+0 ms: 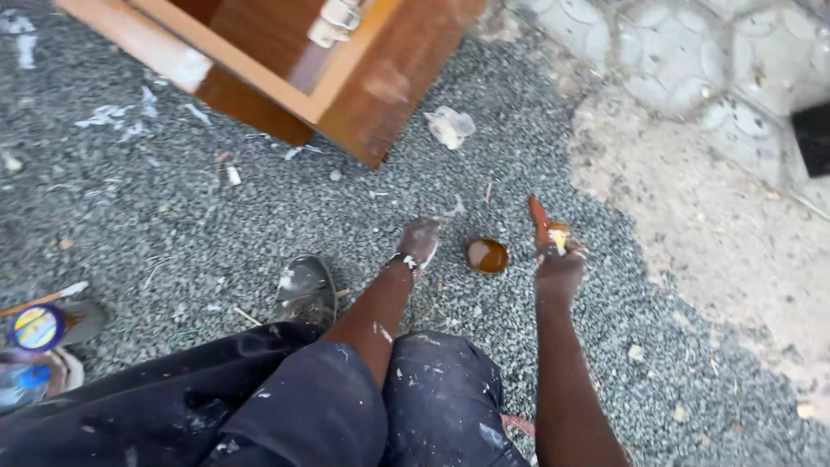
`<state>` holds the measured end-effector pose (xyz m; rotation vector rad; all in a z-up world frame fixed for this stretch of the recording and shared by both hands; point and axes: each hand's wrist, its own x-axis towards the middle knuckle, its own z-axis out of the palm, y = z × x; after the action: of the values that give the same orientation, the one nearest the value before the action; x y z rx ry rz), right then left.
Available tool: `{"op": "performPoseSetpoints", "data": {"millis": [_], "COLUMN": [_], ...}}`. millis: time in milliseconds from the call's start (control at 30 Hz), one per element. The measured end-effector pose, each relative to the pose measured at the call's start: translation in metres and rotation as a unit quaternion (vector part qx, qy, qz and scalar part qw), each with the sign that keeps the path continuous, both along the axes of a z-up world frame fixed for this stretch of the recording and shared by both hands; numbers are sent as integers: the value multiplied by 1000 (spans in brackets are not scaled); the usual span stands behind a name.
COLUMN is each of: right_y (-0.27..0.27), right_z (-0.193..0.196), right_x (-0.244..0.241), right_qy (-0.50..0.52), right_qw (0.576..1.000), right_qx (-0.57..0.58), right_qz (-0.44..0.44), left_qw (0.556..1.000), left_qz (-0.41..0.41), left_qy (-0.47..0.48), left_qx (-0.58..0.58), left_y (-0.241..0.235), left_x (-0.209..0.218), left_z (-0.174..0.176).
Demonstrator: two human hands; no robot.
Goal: The person applies a brown liquid finish to the interior of a wooden cabinet using a brush. They hold a small container in one hand and repeatedly dip the brush to coat the shelves and side panels of the cabinet.
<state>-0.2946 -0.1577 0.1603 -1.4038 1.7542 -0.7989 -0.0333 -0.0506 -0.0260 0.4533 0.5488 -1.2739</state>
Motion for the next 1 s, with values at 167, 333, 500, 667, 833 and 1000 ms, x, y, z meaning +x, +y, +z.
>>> {"op": "performPoseSetpoints", "data": {"millis": [167, 333, 500, 667, 833, 1000], "right_y": [40, 54, 53, 39, 41, 27], "right_z": [51, 63, 69, 85, 302, 363], "right_x": [32, 54, 51, 67, 169, 173], "right_qy": [-275, -277, -280, -308, -266, -272], "right_qw": [932, 917, 921, 909, 923, 928], "right_qx": [230, 276, 262, 272, 273, 250], "right_qz": [-60, -69, -64, -66, -58, -60], "left_qw": [977, 877, 868, 883, 927, 958], "left_qz": [-163, -313, -337, -366, -319, -259], "left_qy": [-82, -340, -321, -243, -163, -74], "left_qx": [112, 133, 171, 164, 113, 102], "left_y": [29, 29, 16, 0, -18, -36], "left_x": [-46, -62, -47, -23, -6, 16], "left_z": [6, 55, 69, 112, 199, 358]}}
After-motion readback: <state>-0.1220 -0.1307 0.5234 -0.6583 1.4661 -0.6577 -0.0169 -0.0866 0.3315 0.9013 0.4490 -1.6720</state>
